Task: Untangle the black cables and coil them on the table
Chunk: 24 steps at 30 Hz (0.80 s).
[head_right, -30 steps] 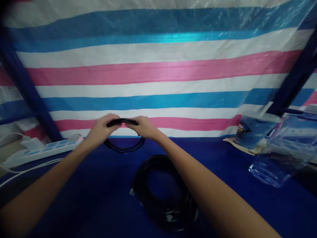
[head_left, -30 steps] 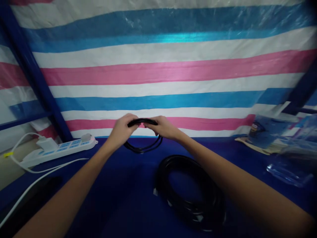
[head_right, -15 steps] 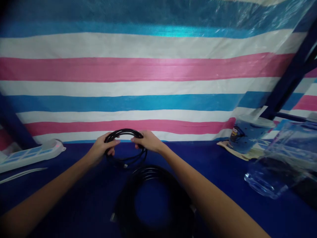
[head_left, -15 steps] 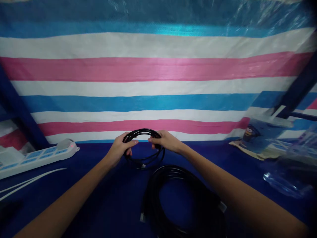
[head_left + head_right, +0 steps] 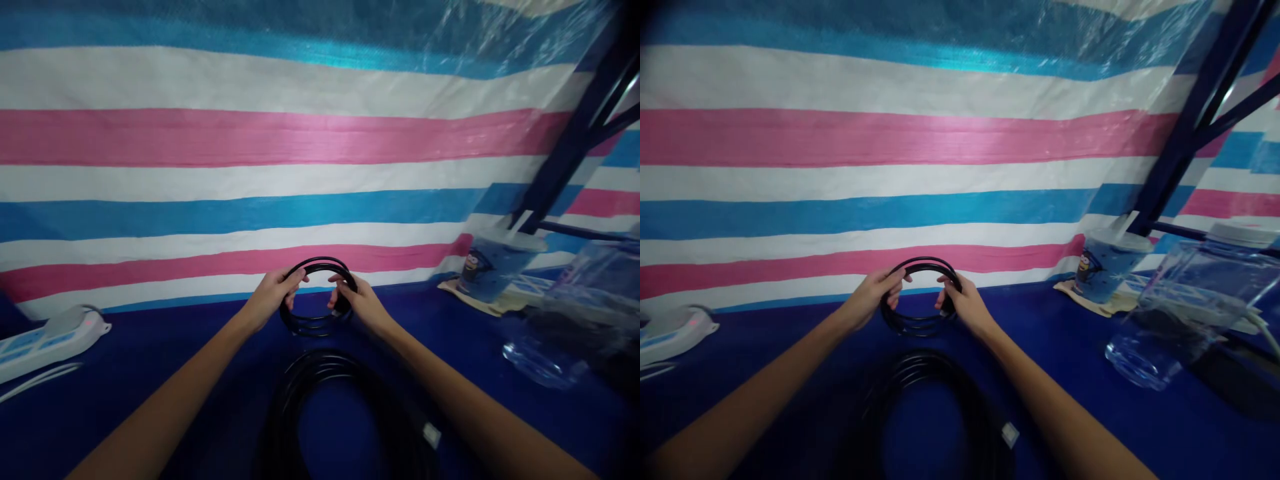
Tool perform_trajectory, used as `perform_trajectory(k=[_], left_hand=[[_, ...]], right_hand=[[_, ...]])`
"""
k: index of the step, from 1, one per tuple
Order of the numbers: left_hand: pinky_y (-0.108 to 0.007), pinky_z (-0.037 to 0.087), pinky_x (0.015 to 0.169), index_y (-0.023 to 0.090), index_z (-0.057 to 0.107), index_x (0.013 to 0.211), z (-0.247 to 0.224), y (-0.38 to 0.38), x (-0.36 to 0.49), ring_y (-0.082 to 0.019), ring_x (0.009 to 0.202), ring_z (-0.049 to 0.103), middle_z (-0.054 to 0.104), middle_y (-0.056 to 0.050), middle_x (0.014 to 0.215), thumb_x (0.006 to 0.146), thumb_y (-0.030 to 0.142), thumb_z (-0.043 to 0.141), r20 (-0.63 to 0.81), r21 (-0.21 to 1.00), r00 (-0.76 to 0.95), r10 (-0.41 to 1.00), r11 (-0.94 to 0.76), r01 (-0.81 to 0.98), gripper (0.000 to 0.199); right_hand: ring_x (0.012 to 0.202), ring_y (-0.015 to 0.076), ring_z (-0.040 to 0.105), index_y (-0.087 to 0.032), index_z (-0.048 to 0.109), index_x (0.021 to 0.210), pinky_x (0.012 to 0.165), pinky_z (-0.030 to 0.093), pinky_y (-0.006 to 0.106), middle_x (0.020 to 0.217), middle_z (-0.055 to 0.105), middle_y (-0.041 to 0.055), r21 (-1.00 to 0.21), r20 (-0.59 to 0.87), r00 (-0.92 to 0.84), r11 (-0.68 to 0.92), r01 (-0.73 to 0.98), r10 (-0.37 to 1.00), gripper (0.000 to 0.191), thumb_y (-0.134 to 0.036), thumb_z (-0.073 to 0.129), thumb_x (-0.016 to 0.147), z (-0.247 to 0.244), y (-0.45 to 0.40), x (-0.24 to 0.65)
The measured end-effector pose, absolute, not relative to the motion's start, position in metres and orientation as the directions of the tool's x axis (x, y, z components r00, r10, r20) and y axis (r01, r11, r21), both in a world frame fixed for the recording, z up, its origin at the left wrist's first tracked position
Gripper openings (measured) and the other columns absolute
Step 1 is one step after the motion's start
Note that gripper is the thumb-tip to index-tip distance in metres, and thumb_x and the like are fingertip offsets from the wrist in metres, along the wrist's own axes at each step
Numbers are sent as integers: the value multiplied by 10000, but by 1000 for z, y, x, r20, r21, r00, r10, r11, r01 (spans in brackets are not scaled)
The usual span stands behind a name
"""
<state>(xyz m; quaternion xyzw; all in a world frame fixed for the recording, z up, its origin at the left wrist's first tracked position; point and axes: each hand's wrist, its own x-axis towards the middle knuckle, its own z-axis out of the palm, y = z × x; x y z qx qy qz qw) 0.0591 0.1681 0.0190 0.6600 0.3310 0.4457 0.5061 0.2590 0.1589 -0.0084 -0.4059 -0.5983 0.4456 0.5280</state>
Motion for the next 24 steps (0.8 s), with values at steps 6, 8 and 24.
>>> perform_trajectory(k=[6,8,24], left_hand=[[-263,481,616,143,588,867,-9,173,63,-140,663,592,589,-37,785,791,481,572,251,961,226,941,-213,-178,347],[-282,496,630,152,585,901,-11,175,62,-155,702,600,600,-49,851,785,474,581,250,959,193,949,-215,-182,342],[-265,419,666,198,594,915,-16,149,66,-159,699,528,565,-29,781,866,406,463,514,829,60,855,-514,219,252]], right_hand=[[524,144,573,-190,461,977,505,428,253,531,489,-58,-958,270,45,273,-89,962,320,-454,508,802,-29,155,251],[530,151,576,-189,474,976,507,431,259,533,506,-47,-958,263,44,266,-108,964,332,-462,523,795,-28,154,251],[523,146,561,-181,502,930,525,424,267,526,513,-35,-950,192,133,218,-224,972,316,-463,542,794,-28,157,255]])
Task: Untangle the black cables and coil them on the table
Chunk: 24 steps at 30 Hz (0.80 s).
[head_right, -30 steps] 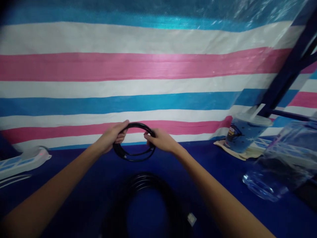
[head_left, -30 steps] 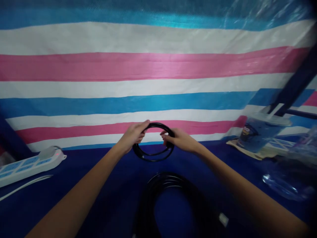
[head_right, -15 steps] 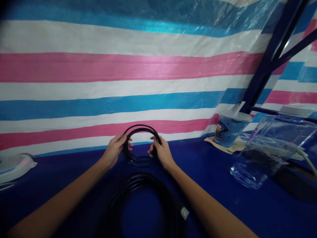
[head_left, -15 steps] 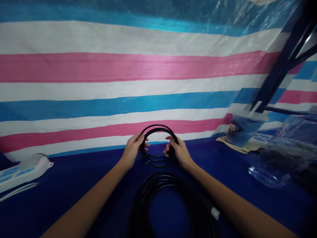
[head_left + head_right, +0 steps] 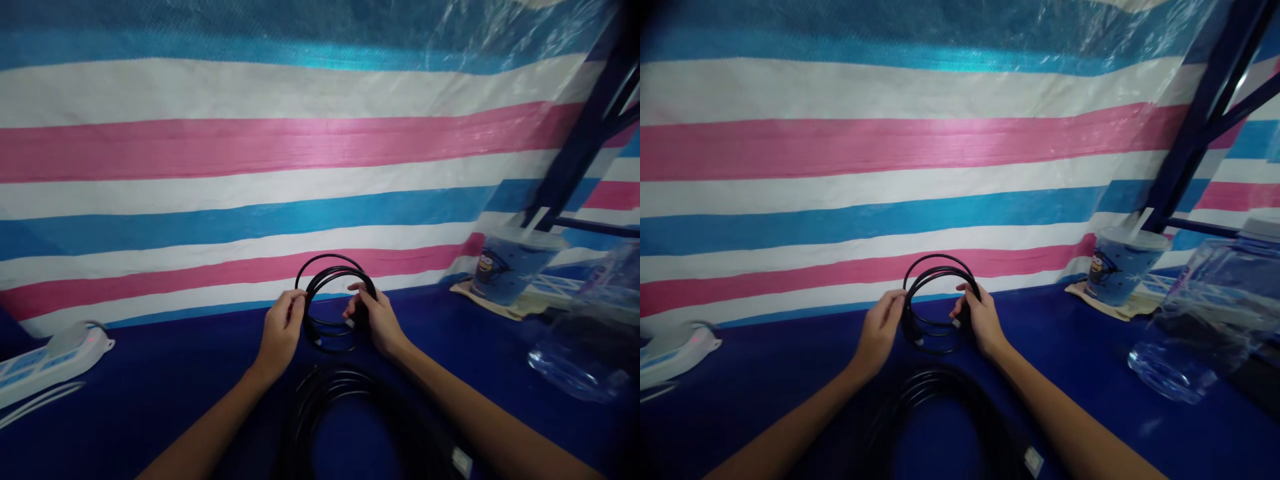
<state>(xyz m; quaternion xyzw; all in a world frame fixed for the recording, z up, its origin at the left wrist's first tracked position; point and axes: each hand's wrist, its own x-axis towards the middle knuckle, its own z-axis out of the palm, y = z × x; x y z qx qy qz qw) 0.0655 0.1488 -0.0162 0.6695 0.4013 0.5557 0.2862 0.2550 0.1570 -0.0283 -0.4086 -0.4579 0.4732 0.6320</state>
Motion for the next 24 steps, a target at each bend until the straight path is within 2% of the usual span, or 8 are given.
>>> perform_trajectory(k=[4,10,12,14,16,18,21,24], left_hand=[[-286,423,648,151,621,796,-18,147,69,-168,654,542,592,-50,716,844,491,468,309,947,338,889,-320,-24,376],[-296,424,651,162,556,711,1,140,70,-137,590,507,528,-21,662,829,489,474,172,959,547,820,-13,-282,357],[-261,367,548,181,473,664,5,140,70,-98,478,389,408,34,572,799,508,512,186,974,469,863,-99,-204,356],[-245,275,494,185,409,610,4,143,68,-88,464,299,314,55,529,779,485,560,297,945,275,915,-323,54,376],[-248,243,499,183,374,577,-2,149,64,-97,500,303,309,48,522,802,458,544,443,833,99,891,-450,321,394],[-246,258,511,184,373,591,-10,158,57,-102,518,325,338,45,531,818,470,516,515,766,9,857,-465,444,392],[-230,325,521,180,517,861,-18,172,46,-88,533,386,535,12,750,732,482,624,520,781,-8,854,-471,410,345],[-225,359,476,199,451,1211,-18,181,38,-70,493,431,600,-66,1025,696,468,662,414,859,135,900,-435,269,618]], right_hand=[[524,139,557,-187,504,912,525,419,258,521,513,-38,-952,170,207,215,-219,963,311,-470,552,791,-31,159,256],[561,134,560,-186,519,906,551,424,254,549,529,-30,-963,183,203,218,-161,962,317,-485,547,804,-29,158,254],[555,130,552,-177,533,908,557,428,259,564,543,-21,-968,213,164,231,-101,963,327,-488,544,807,-27,155,252],[561,134,555,-161,552,899,567,435,266,577,563,-5,-966,245,113,252,-50,963,337,-484,554,802,-24,153,250],[600,149,577,-147,570,883,587,442,271,566,566,5,-961,272,78,274,-27,959,329,-461,583,788,-21,152,250],[588,148,576,-136,588,879,591,439,270,502,519,-16,-957,284,47,286,-49,958,314,-429,620,770,-18,149,249],[412,90,426,-128,612,922,516,412,263,404,371,-80,-964,243,-77,232,-132,967,322,-410,636,768,-7,144,247],[350,57,256,-131,624,924,443,368,252,374,234,-115,-963,231,-255,183,-199,939,310,-403,633,775,6,138,246]])
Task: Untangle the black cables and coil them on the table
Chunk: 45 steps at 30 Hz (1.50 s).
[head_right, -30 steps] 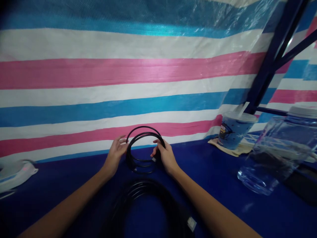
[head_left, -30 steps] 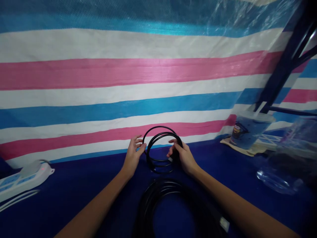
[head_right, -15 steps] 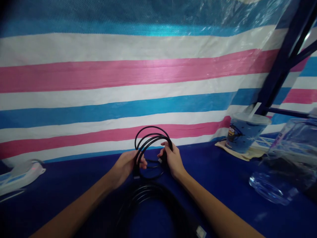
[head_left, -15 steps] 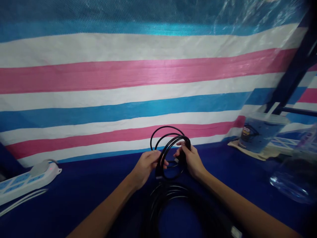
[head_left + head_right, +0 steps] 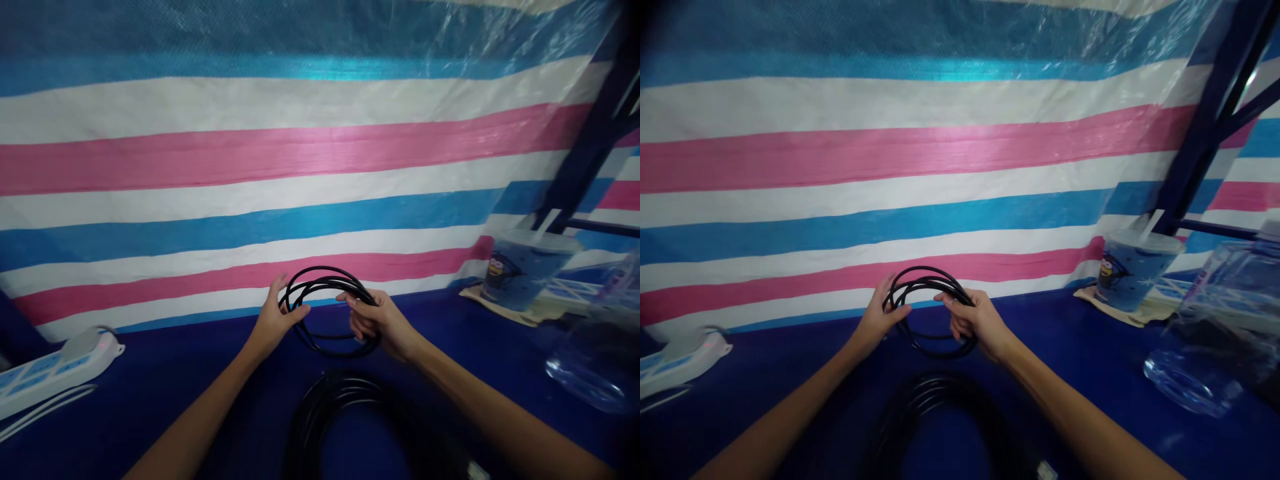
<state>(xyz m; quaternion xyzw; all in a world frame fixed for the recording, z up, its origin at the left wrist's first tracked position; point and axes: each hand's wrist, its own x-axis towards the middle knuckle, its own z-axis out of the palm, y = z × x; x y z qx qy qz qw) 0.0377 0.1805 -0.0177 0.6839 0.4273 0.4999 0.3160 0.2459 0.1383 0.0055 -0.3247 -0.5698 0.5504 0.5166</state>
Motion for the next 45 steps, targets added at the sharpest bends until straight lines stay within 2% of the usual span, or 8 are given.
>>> perform_trajectory(k=[4,11,20,23,33,38,42,45], left_hand=[[-234,342,423,143,636,866,-13,177,38,-92,404,437,641,-35,673,816,479,508,321,842,331,887,-427,330,364],[-244,362,546,160,531,578,-11,160,55,-125,540,501,534,-5,535,820,417,524,536,743,95,839,-522,419,352],[-195,267,304,194,380,626,-12,173,57,-56,278,287,284,104,416,802,501,552,283,956,22,959,-281,-79,394],[-195,262,289,200,344,606,-14,174,57,-47,272,228,219,113,414,806,511,541,253,963,98,963,-241,-116,419],[-200,262,287,202,351,601,-13,176,52,-47,272,228,211,116,410,768,506,584,264,964,181,947,-255,-74,418],[-206,247,307,193,412,636,-14,175,54,-62,291,296,280,98,433,789,472,557,304,952,40,952,-305,24,350],[-206,253,365,189,403,633,-16,173,55,-65,357,343,336,78,478,823,428,512,373,926,-161,914,-357,123,324],[-217,268,418,192,382,621,-15,169,53,-76,403,347,336,70,492,842,402,478,427,900,-184,885,-396,184,319]], right_hand=[[381,72,318,-123,646,867,465,353,258,390,295,-87,-966,255,-297,254,-43,920,328,-439,609,785,11,141,255],[642,121,468,-141,624,964,603,348,265,717,544,9,-876,344,-65,345,338,937,392,-478,618,766,-11,154,269],[868,223,599,-124,606,973,793,410,345,888,644,118,-947,98,-505,-75,-311,857,650,-661,258,858,-10,152,265],[855,224,612,-122,625,827,828,419,362,823,642,95,-911,50,-509,-169,-375,859,439,-503,411,873,-6,150,267],[623,103,520,-171,512,760,622,401,242,663,507,-18,-939,245,-227,173,-296,943,239,-385,610,802,10,156,265],[451,83,349,-182,531,856,440,277,225,545,355,-57,-935,315,-161,335,119,935,356,-531,459,854,14,157,272],[613,112,443,-171,563,943,545,343,240,715,515,-2,-819,337,-248,413,398,908,375,-510,579,783,6,147,255],[626,123,469,-154,567,764,573,347,250,685,540,14,-782,358,-231,426,455,905,298,-448,560,812,0,147,246]])
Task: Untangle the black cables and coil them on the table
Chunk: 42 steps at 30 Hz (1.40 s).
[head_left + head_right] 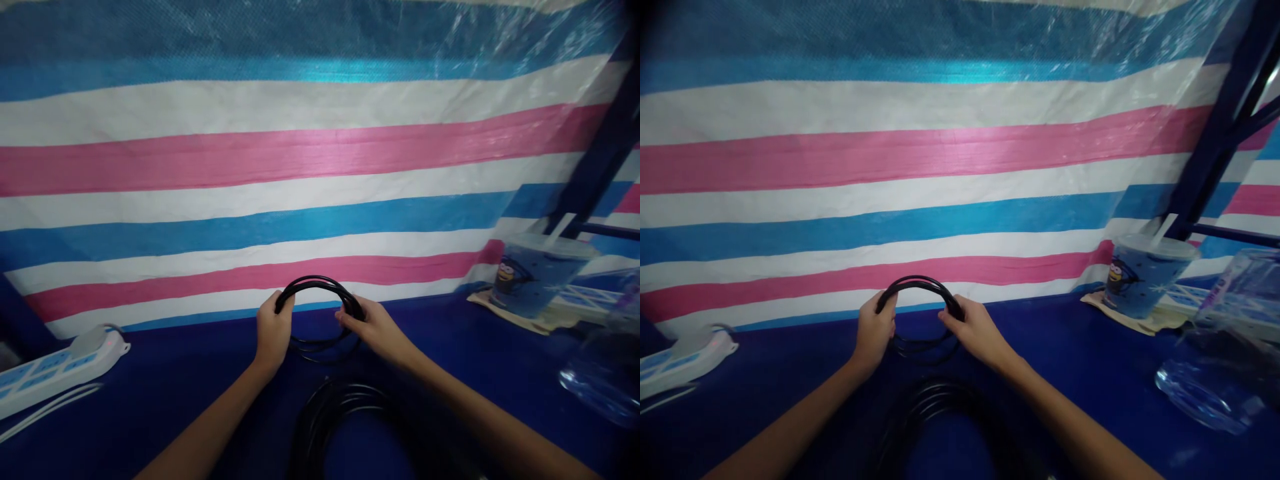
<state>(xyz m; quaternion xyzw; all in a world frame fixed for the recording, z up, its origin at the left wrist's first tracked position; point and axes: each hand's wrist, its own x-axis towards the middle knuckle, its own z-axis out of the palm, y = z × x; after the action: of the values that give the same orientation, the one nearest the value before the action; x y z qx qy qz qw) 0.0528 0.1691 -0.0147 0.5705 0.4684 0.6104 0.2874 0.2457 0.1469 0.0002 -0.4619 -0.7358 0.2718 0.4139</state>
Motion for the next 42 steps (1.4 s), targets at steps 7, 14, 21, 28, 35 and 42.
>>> perform_trajectory(k=[7,14,21,28,35,42], left_hand=[[-238,277,520,172,455,549,-13,163,48,-99,503,379,405,44,509,743,323,606,550,752,142,823,-562,344,288],[-253,381,607,165,476,562,-15,175,47,-163,631,561,547,-13,557,742,404,612,181,956,260,949,-231,179,329],[-277,478,606,160,473,577,-13,168,60,-168,590,622,608,-67,579,804,605,451,-10,1000,351,936,2,25,500],[-230,351,440,172,545,719,-21,169,56,-107,431,472,534,17,581,801,544,503,332,864,125,935,-355,357,383],[-255,361,587,180,610,752,-19,168,37,-167,668,550,609,-14,697,706,491,638,152,779,405,902,-361,512,317],[-274,463,649,188,445,1193,28,164,53,-170,724,615,631,-60,842,690,304,702,217,961,462,860,-271,52,576]], right_hand=[[510,105,406,-164,581,663,513,278,244,528,474,-13,-582,519,-161,485,652,839,314,-413,493,833,-11,155,270],[572,166,502,-178,536,756,571,325,282,604,547,25,-567,471,-74,366,738,879,315,-462,445,859,-11,160,264],[409,100,501,-167,530,916,420,360,235,643,547,-10,-904,394,79,371,211,916,262,-416,499,843,-10,152,245],[484,124,589,-178,540,921,487,429,235,617,573,-8,-826,498,105,435,358,861,247,-411,469,877,-20,150,254],[545,153,624,-185,516,846,539,455,251,607,608,10,-762,484,37,400,510,874,256,-432,454,881,-29,153,269],[499,140,589,-187,528,1010,531,445,256,592,568,-9,-700,561,13,466,542,828,231,-348,397,907,-24,152,260]])
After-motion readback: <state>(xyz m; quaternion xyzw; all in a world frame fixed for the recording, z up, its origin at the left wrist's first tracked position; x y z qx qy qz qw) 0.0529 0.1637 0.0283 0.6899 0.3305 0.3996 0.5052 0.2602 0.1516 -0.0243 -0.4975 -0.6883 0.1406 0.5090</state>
